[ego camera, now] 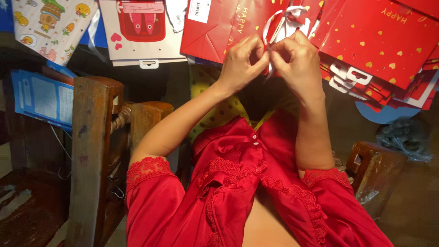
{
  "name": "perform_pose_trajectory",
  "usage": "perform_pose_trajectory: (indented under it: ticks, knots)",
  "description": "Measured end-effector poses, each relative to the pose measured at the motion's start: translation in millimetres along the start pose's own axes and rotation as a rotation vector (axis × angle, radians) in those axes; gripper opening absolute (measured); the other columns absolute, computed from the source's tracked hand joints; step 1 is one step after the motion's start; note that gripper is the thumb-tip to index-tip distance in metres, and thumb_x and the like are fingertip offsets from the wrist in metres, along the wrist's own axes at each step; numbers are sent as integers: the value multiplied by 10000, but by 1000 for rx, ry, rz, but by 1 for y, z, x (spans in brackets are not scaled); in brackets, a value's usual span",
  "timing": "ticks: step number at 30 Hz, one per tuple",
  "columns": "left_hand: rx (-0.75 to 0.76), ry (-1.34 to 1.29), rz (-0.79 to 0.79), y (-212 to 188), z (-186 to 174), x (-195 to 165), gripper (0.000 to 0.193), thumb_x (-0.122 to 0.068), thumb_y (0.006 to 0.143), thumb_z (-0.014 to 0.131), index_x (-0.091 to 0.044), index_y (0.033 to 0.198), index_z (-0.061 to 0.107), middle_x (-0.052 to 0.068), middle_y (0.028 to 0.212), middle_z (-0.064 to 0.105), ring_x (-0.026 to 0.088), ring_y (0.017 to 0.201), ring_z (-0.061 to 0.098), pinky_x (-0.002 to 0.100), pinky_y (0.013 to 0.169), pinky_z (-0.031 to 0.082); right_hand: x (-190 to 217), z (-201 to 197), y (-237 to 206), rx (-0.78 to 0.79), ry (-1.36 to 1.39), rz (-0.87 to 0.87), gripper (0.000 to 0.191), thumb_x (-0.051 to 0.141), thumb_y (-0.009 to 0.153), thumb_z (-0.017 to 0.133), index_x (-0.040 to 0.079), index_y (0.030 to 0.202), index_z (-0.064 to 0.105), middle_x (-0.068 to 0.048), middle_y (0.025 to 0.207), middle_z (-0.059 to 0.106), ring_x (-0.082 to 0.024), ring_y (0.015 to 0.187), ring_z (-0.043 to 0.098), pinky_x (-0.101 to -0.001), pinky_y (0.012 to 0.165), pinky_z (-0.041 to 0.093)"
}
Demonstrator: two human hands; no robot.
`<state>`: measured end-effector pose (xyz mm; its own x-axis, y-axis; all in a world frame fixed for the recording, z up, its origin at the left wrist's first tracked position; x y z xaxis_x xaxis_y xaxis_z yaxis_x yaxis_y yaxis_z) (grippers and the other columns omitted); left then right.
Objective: The person assembles red Valentine's Day gift boxes by hand, folding flaps, inserting white plastic handles, and threading red ribbons through slots. They handle multiple boxes one at a time, stacking completed units on the table.
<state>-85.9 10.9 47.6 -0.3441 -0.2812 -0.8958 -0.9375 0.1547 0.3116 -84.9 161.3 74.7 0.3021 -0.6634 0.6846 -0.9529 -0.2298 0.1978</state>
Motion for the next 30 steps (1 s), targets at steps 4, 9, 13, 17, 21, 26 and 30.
perform_pose_trajectory:
  ticks: [4,9,13,17,21,26,30]
  knots:
    - [-22,68,17,0,1,-6,216,-86,887,707,-35,834,504,74,759,553,238,700,600,381,657,488,-21,-6,3,-34,175,170,87,88,1019,742,8,1006,709,-64,917,710,-124,771,657,-291,685,503]
    - [-37,88,47,0,1,-9,205,-78,882,700,-41,837,503,70,764,558,251,730,611,388,678,500,-33,6,-1,-6,642,167,84,69,1099,679,-8,1068,671,-56,982,723,-76,884,660,-251,793,537]
    - [-49,64,48,1,0,-7,203,-72,877,701,-39,841,503,68,766,563,252,750,621,390,705,515,-47,24,-6,-43,912,215,95,66,1153,672,-2,1094,640,-80,977,703,-97,861,662,-245,748,537]
    - [-20,41,-40,-1,1,0,204,-65,874,704,-27,839,506,80,758,557,248,721,617,392,685,511,-59,29,-2,-136,1324,253,85,36,1112,647,47,1184,603,-124,1005,719,-129,787,668,-276,718,559]
    - [-46,66,74,-2,0,-10,192,-49,885,684,-29,863,495,85,795,556,267,781,614,399,736,514,-60,25,4,-208,1234,253,299,-16,1116,590,2,1411,543,-139,1312,693,-129,875,693,-295,796,615]
    - [-20,20,37,-3,1,-5,199,-50,891,682,-18,874,487,106,799,540,281,757,596,406,710,501,-29,32,10,-138,706,60,559,-71,1108,465,48,1642,347,-90,1584,543,-60,885,612,-209,757,559]
    - [13,39,65,-2,1,-7,185,-42,913,673,-9,921,491,122,830,528,310,777,573,422,735,484,-37,37,11,-63,461,199,505,-50,1055,483,0,1558,479,-83,967,638,-58,804,518,-239,708,464]
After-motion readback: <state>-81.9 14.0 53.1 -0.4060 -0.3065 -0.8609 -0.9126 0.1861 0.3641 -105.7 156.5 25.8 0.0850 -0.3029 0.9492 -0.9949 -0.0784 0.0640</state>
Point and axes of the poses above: each hand's wrist, its own y-axis towards the middle knuckle, its own z-axis out of the palm, x = y × z, the point moved 9 cm from there along y, towards the middle knuckle
